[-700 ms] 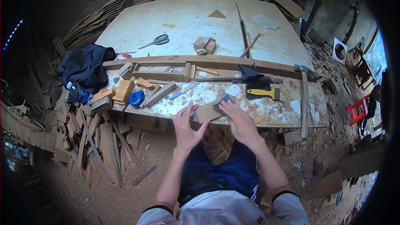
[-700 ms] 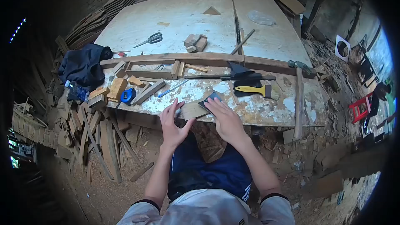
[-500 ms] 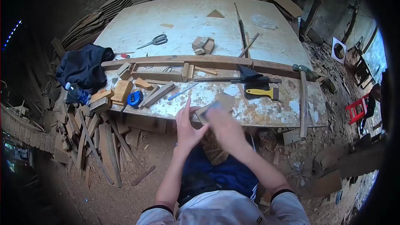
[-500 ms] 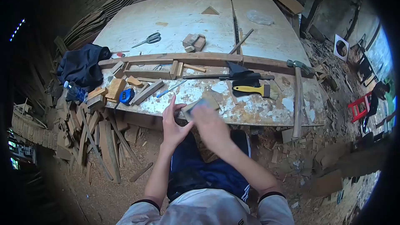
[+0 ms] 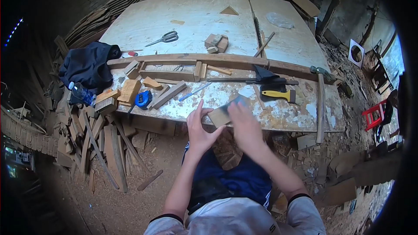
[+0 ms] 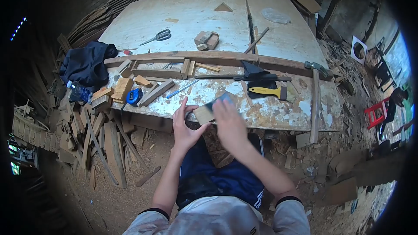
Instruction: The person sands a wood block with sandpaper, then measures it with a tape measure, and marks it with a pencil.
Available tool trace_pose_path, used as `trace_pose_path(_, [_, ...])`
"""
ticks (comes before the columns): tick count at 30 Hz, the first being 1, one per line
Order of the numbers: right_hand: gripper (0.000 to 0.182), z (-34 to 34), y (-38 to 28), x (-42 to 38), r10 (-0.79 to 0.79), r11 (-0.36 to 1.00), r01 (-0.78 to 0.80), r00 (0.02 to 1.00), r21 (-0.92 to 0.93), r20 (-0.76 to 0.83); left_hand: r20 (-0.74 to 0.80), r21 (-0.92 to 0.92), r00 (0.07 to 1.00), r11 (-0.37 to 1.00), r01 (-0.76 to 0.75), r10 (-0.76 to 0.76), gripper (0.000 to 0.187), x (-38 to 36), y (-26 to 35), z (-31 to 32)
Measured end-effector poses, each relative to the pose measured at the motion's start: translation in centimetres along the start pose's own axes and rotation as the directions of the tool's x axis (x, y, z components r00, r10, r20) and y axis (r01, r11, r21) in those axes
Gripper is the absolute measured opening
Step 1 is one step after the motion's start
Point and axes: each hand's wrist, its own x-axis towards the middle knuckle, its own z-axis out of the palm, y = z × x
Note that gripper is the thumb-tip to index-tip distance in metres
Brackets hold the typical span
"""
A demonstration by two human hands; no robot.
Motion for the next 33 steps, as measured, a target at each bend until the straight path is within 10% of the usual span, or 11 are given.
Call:
trace_pose_path(3, [0.039,-0.2,-2.0,-0.9,-0.145,0.981,0.130,0.985,0.144,0.097,0.015,-0.030,1.000,0.999,0.019,-0.019,0.122,-0.1,-0.7,0.2])
trace_pose_path(8, [0.040,0.1,-0.6,-0.4,0.086,0.982,-0.086,0.996,-0.169,-0.004,-0.003,-0.025,1.000,1.000,0.001,-0.001,0.120,0.0,-0.1,0.2])
trace_pose_path(10, [0.040,0.3,-1.9,-1.4,-0.174,0.976,0.164,0.983,0.140,0.060,-0.002,-0.011,1.000,1.000,-0.010,0.010,0.120,-0.2,-0.3,0.1])
trace_pose_path(16, [0.042,0.5,-0.4,-0.4,0.056,0.987,-0.056,0.998,-0.150,-0.004,-0.012,-0.010,1.000,1.000,-0.010,0.010,0.120,0.0,-0.3,0.3])
trace_pose_path(21, [0.039,-0.1,2.1,1.4,0.130,0.991,-0.128,0.991,0.050,-0.043,-0.030,-0.023,0.999,0.999,-0.029,0.028,0.116,0.0,0.0,0.4])
trace_pose_path(25, [0.037,0.6,-2.3,-1.0,-0.186,0.959,0.159,0.978,0.233,0.096,-0.028,-0.011,0.999,1.000,-0.029,0.028,0.115,-0.2,-0.4,0.4])
trace_pose_path(29, [0.038,-0.2,1.3,0.7,0.158,0.981,-0.161,0.987,0.105,0.035,-0.033,-0.017,0.999,1.000,-0.024,0.024,0.115,-0.1,0.1,0.4])
trace_pose_path(33, [0.034,0.9,-2.1,-1.4,-0.171,0.971,0.169,0.985,0.170,-0.005,-0.032,-0.016,0.999,1.000,-0.017,0.016,0.118,-0.1,-0.4,0.6])
